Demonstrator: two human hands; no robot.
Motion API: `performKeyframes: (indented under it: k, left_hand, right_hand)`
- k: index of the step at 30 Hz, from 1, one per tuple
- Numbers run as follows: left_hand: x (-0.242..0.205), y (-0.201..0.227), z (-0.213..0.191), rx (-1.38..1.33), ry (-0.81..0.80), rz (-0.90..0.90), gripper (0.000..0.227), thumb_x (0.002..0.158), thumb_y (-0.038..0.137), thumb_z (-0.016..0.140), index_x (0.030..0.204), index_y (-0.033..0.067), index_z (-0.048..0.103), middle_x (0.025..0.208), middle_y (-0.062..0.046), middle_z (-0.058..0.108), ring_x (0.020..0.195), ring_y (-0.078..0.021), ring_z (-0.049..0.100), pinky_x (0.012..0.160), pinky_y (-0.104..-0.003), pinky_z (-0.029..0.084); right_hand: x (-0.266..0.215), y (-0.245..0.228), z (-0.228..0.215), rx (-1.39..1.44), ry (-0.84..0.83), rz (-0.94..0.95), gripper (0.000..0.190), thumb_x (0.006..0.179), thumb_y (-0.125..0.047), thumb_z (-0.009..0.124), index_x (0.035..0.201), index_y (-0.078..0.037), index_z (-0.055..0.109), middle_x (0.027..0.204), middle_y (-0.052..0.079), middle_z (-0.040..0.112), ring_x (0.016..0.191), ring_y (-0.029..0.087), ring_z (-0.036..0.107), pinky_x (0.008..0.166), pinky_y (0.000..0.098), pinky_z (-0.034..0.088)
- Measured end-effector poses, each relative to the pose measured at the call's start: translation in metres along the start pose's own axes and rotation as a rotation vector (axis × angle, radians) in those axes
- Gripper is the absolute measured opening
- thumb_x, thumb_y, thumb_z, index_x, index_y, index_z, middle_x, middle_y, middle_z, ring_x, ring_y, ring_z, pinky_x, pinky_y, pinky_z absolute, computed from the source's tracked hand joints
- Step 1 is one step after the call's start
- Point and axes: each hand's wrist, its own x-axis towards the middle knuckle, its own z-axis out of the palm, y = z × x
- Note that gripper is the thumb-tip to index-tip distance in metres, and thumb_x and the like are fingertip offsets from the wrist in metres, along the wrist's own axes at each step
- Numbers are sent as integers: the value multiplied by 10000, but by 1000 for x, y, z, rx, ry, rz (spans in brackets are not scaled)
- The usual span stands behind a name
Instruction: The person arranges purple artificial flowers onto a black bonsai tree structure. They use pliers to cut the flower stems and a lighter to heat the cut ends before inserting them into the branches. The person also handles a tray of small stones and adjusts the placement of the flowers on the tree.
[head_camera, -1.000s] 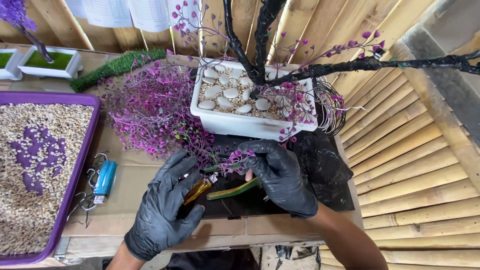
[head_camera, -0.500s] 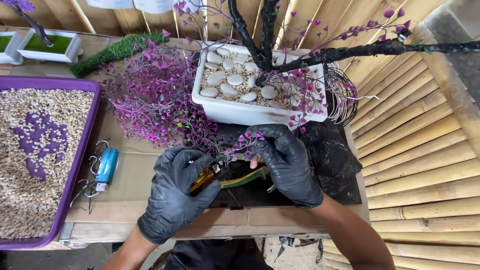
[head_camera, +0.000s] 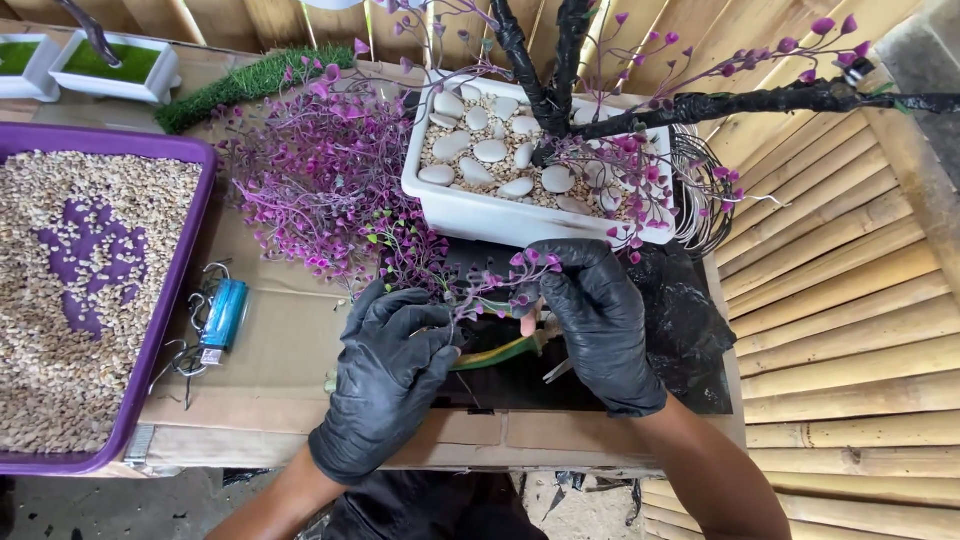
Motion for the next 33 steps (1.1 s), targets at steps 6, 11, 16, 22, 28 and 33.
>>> performKeyframes:
  k: [6, 11, 16, 22, 28, 33]
  left_hand:
    - [-23, -21, 3, -68, -14, -25, 369, 1052, 302, 438, 1038, 118, 758, 976, -42, 691, 978, -284, 616, 1117, -531, 381]
    - [-42, -32, 1, -82, 159, -56, 293, 1074, 157, 541, 1340, 158, 663, 995, 42, 761, 979, -233, 693, 1085, -445, 404]
    - [-37, -34, -5, 140, 55, -47, 405, 1113, 207, 345, 1407, 118, 609, 1070, 14, 766, 985, -231, 708, 1094, -445, 395]
    - [-35, -34, -3, 218, 0, -30, 409, 1070, 160, 433, 1470, 159, 515, 1118, 34, 786, 1075, -251, 716, 1145, -429, 298]
    - [-38, -42, 0, 177, 72, -21, 672, 1064, 56, 550, 1610, 300, 242, 1217, -25, 768, 1125, -233, 718, 1093, -370, 387]
    - [-34, -41, -28, 213, 144, -44, 262, 1073, 156, 547, 1308, 253, 614, 1086, -19, 795, 984, -287, 779, 1026, -505, 500]
  right_hand:
    - [7, -11, 7, -101, -4, -24, 277, 1062, -128, 567, 1321, -40, 525, 1330, 134, 631, 606, 198, 723, 480, 308, 626]
    - [6, -9, 10, -59, -60, -72, 323, 1063, 23, 522, 1384, -1, 516, 1319, 179, 634, 679, 198, 705, 769, 388, 682]
    - [2, 0, 6, -121, -94, -120, 257, 1038, 48, 555, 1286, -13, 587, 1233, 142, 696, 758, 198, 747, 728, 312, 655]
    - [9, -4, 16, -288, -303, -402, 217, 1019, 5, 619, 1223, -64, 638, 1069, 71, 715, 955, 184, 723, 844, 296, 647]
    - [11, -7, 20, -410, -419, -457, 262, 964, 102, 638, 1177, -51, 654, 972, 94, 696, 856, 201, 711, 793, 313, 637]
    - [11, -20, 22, -467, -290, -382, 208, 1000, 76, 622, 1153, -64, 647, 950, 85, 733, 836, 166, 754, 745, 269, 635]
